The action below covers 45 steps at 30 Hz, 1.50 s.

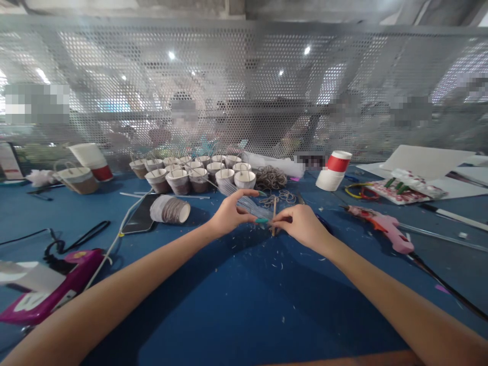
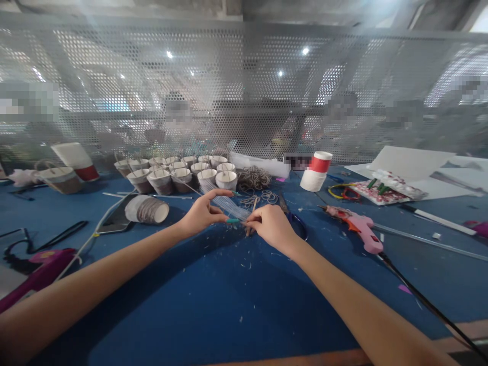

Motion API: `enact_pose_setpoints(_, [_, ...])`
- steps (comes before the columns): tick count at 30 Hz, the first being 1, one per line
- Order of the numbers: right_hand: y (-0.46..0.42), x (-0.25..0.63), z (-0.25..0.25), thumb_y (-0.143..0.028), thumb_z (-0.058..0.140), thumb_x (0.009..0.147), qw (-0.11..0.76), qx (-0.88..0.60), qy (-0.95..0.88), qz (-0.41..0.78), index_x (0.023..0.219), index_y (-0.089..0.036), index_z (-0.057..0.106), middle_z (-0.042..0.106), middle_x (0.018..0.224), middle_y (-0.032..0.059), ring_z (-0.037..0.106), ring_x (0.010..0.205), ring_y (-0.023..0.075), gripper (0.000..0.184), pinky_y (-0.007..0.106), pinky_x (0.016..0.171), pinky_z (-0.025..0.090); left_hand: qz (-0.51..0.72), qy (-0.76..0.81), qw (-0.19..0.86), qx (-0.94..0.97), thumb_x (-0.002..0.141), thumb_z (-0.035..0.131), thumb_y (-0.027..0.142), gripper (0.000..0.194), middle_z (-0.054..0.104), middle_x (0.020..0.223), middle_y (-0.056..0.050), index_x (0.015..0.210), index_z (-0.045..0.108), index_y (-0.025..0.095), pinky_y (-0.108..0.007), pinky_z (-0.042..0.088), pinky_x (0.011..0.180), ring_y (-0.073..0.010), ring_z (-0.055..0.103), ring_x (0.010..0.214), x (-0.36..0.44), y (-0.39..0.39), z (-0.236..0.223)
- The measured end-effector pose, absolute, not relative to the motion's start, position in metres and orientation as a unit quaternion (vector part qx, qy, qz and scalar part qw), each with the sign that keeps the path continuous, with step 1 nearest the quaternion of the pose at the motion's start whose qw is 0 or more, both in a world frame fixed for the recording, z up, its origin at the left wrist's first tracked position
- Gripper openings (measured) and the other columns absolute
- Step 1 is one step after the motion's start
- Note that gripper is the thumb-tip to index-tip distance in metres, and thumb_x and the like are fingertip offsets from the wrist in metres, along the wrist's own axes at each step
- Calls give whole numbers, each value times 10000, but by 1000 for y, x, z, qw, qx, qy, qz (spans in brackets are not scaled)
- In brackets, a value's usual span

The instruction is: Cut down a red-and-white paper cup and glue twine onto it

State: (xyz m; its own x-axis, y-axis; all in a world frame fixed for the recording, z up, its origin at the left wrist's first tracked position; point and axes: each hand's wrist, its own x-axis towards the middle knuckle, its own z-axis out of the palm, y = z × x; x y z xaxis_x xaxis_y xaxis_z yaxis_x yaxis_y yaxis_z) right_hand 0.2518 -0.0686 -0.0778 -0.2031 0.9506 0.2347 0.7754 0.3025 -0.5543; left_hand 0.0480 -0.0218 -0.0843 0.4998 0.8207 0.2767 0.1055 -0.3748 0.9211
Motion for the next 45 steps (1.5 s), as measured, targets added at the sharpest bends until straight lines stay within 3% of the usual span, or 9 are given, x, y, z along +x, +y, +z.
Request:
enact_pose_setpoints(8, [-70,251,-75,-289,652,715,281,-575,-751,162,621,-230,711,681,595,18,612,553,158,126,284,554,442,404,294,453,739,637,713,113,569,487,1317,-132,1156,490,187,-144,487,497,-60,658,592,49,-23,-85])
enact_pose_setpoints(45, [-75,245,-76,-287,667,702,302,-579,-735,185,532,-198,548,643,539,9,585,520,132,225,252,517,416,408,297,453,736,634,719,142,577,518,1287,-131,1170,508,182,-158,498,539,-45,624,604,50,-19,-91])
